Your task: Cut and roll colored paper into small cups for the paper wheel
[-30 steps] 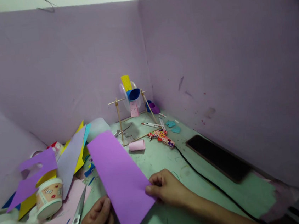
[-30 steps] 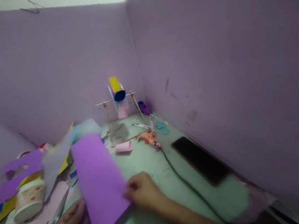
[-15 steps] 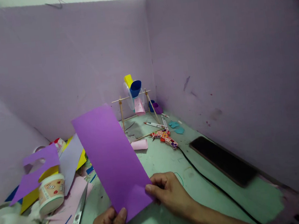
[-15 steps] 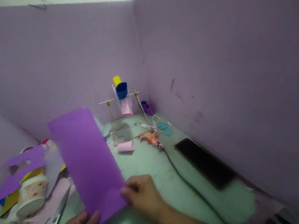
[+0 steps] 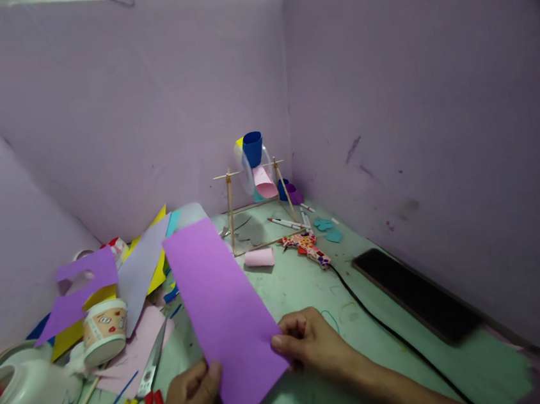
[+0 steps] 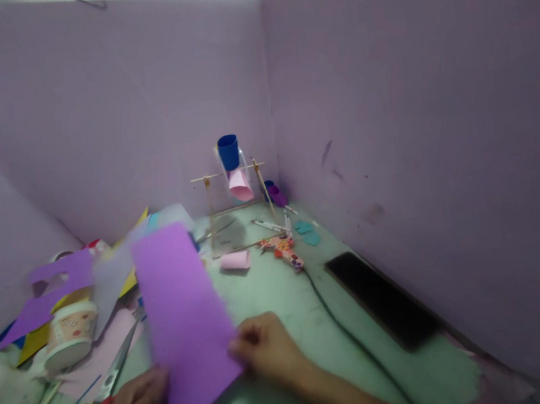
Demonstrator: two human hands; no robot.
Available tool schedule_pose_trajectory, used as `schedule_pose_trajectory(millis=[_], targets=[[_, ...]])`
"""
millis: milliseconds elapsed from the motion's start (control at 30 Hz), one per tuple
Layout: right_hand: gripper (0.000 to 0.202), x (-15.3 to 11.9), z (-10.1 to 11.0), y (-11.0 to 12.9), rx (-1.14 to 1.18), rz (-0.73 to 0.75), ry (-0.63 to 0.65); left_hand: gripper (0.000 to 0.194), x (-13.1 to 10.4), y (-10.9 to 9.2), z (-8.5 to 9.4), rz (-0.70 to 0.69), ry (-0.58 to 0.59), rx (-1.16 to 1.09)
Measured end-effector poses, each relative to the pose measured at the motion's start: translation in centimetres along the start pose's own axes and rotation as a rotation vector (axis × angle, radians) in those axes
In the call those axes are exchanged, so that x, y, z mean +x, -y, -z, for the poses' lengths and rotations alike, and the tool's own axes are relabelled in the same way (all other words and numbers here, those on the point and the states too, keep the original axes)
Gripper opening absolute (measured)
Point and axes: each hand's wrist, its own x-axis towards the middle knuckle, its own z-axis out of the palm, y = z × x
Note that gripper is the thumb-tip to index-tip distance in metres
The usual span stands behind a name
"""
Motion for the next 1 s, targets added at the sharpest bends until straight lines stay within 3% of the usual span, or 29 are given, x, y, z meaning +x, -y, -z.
schedule_pose_trajectory(millis=[100,233,500,733,1000], targets=[[0.028,-0.2,-0.5,-0.1,-0.02,-0.034,0.1,0.037,0.7,-0.3,0.5,0.043,-0.159,-0.211],[0.031,-0.3,-0.7,0.0,-0.022,-0.053,0.139,0.047,1.4,0.1,0.8,0.114,-0.139,-0.402],[0.03,-0.1,0.2,0.0,-0.002,-0.047,0.06,0.036,1.0,-0.3,0.5,-0.015,-0.17,-0.402],[0.029,-0.2,-0.1,0.2,-0.032,-0.047,0.135,0.04,1.7,-0.1,1.0,-0.047,-0.286,-0.41],[0.026,-0.1,0.1,0.0,-0.057,-0.04,0.082,0.036,1.5,0.1,1.0,-0.057,-0.217,-0.448]])
